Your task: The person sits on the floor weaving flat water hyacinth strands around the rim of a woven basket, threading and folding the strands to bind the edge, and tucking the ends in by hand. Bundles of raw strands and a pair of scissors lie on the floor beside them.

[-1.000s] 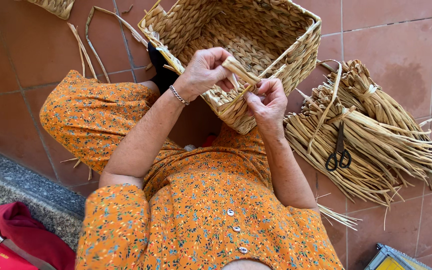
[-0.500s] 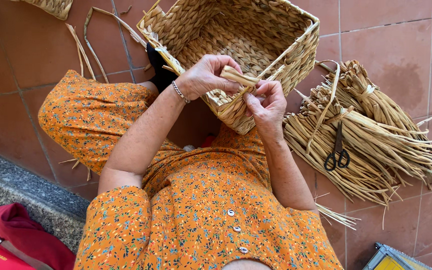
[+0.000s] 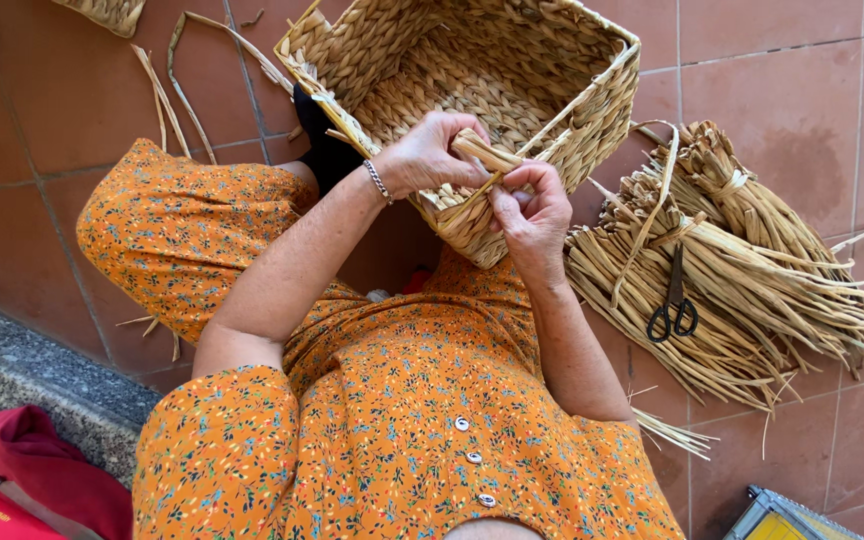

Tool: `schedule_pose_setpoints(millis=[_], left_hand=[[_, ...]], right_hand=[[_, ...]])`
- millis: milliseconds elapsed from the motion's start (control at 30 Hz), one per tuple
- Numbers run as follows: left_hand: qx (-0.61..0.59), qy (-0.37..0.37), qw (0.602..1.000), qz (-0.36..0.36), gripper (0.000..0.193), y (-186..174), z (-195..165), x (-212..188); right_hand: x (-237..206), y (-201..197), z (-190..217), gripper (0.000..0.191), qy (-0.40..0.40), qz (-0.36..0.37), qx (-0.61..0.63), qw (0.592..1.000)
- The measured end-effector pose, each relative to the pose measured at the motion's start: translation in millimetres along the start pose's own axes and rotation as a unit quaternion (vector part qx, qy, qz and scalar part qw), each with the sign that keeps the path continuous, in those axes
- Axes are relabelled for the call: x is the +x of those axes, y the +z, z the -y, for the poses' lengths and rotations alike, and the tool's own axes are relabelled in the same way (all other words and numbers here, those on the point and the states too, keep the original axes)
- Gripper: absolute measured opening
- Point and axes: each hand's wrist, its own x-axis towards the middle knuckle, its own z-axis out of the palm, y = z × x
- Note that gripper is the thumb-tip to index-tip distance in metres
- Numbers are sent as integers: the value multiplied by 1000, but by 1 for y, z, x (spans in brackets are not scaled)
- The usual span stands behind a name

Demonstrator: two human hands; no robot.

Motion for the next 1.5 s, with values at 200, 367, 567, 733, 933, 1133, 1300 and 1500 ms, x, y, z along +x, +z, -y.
schedule_pose_setpoints(millis=[200, 367, 567, 733, 933, 1133, 1300, 1500], left_hand=[[-132, -36, 990, 32, 33, -4, -18, -16], [-88, 9, 996, 28, 41, 5, -28, -19], [-86, -29, 995, -32, 37, 6, -27, -24], [-82, 7, 997, -6, 32, 12, -21, -28], [170, 97, 979, -58, 42, 36, -33, -45], [502, 234, 808, -201, 41, 78, -36, -65], [494, 261, 792, -248, 37, 86, -25, -68], [440, 287, 803, -280, 28, 78, -18, -62]], right_hand=[[-2, 10, 35, 16, -108, 6, -191, 976], [-8, 14, 54, 21, -180, -10, -344, 921], [-11, 4, 40, 11, -178, -15, -280, 943], [-48, -25, 26, 6, -60, -38, -125, 990], [-83, -64, 19, 6, 12, -51, -53, 997], [-72, -64, 33, 14, 73, 118, -114, 984], [-23, -66, 42, 20, 97, 125, -163, 974], [-21, -44, -7, 32, 48, 121, -209, 969]])
